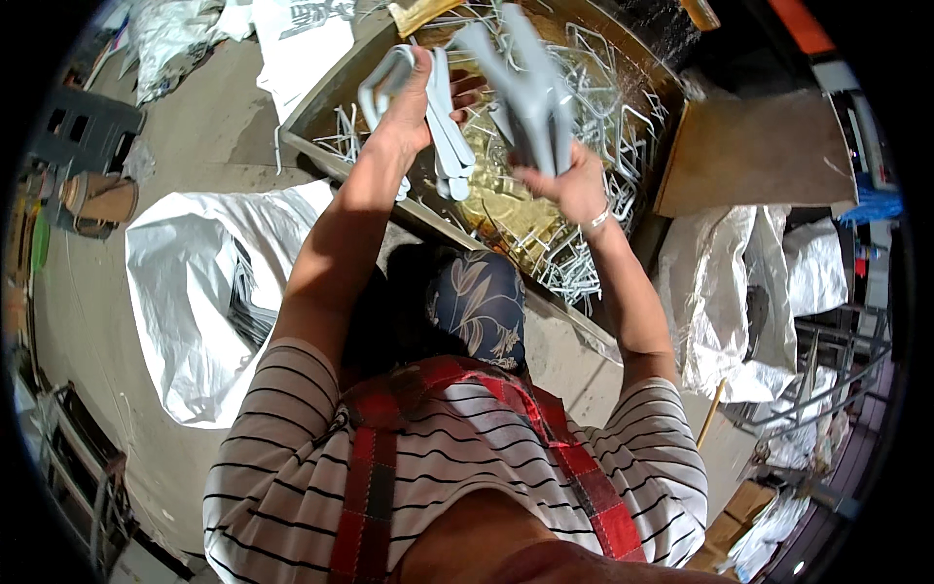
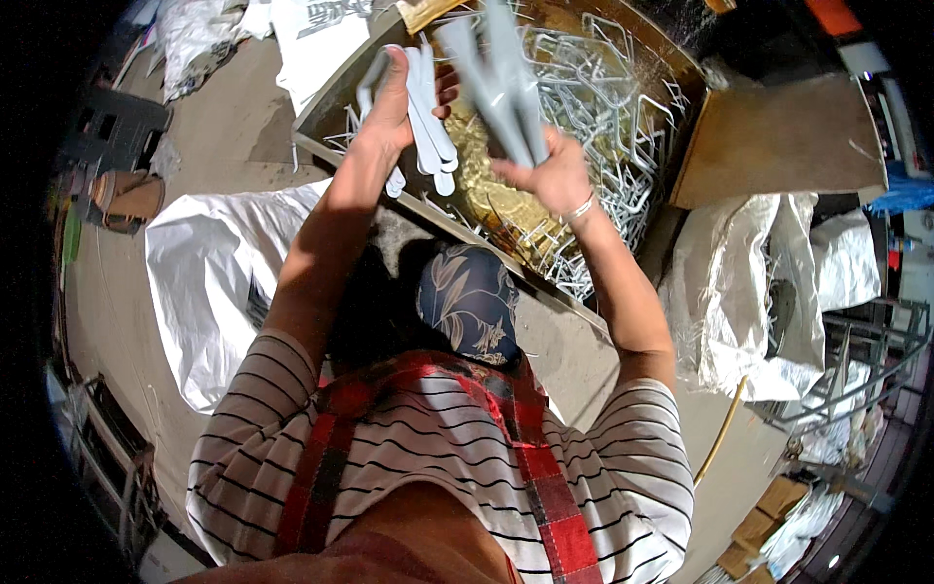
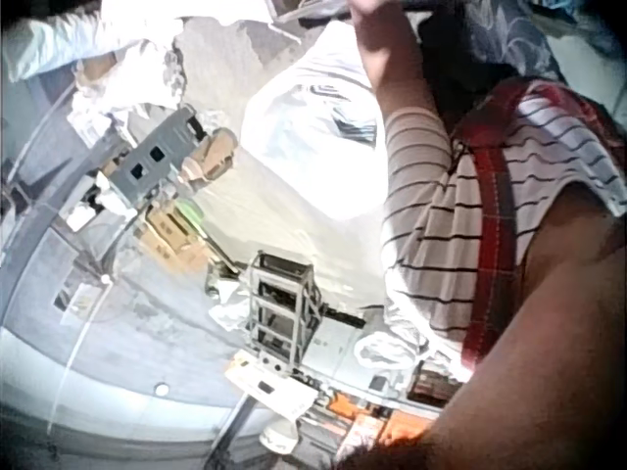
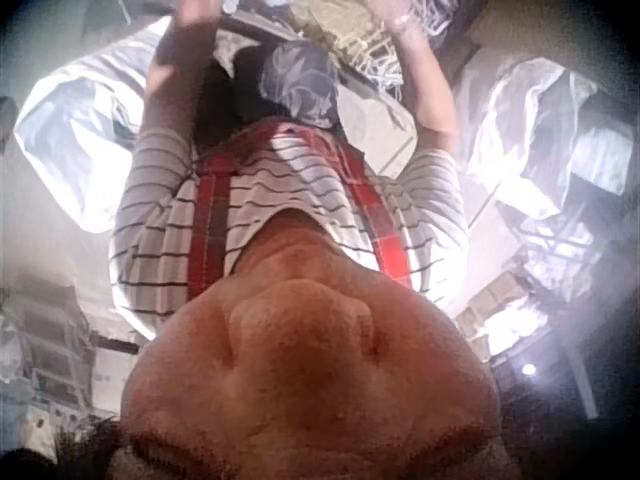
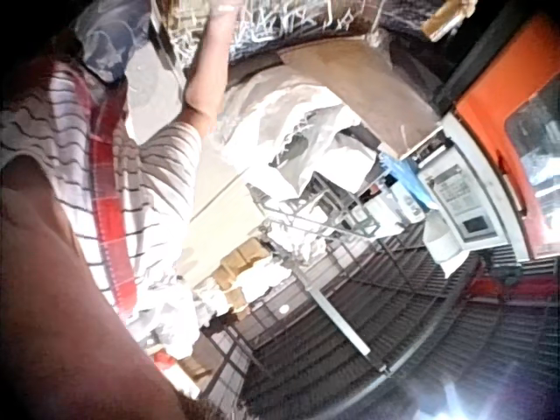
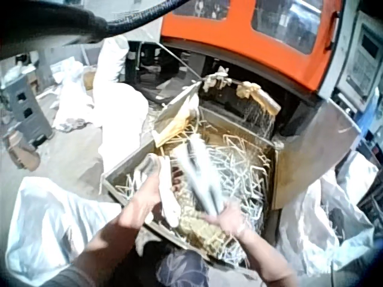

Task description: The person sorts white plastic hangers from a large pile in a wooden bin. They pick up hangers, separate them, and place them into a white sack on the floor. The process involves repetitive picking and placing of the hangers.

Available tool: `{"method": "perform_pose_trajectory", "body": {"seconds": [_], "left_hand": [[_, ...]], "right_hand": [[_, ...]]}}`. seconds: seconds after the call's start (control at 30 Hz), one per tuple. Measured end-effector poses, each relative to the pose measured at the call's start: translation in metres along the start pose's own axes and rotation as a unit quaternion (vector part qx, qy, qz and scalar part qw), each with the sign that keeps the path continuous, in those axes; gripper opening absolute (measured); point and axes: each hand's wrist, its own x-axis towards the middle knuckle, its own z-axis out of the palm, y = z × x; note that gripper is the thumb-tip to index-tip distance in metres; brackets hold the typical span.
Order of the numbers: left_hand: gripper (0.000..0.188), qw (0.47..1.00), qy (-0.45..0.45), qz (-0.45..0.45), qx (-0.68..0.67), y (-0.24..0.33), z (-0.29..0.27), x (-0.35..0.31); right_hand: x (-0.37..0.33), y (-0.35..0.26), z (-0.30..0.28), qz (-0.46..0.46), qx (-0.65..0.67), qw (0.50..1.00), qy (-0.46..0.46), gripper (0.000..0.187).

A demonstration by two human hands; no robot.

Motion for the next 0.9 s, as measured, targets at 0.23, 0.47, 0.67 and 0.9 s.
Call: {"method": "perform_pose_trajectory", "body": {"seconds": [0.23, 0.47, 0.67, 0.9], "left_hand": [[0.038, 0.996, 0.040, 0.033, -0.070, 0.003, 0.020, -0.017], [0.029, 0.999, 0.019, 0.025, -0.018, 0.011, 0.028, -0.030], [0.045, 0.938, -0.279, 0.062, -0.197, 0.019, 0.043, -0.056], [0.055, 0.939, -0.279, 0.176, -0.096, 0.072, 0.025, -0.119]], "right_hand": [[0.000, 0.022, 0.013, 0.026, -0.124, 0.973, -0.191, 0.027], [0.044, 0.027, -0.018, -0.082, 0.027, 0.996, 0.010, 0.077], [0.063, 0.021, 0.035, 0.196, 0.450, 0.852, -0.180, 0.032], [0.079, -0.045, 0.074, 0.036, 0.145, 0.971, -0.188, 0.013]]}}
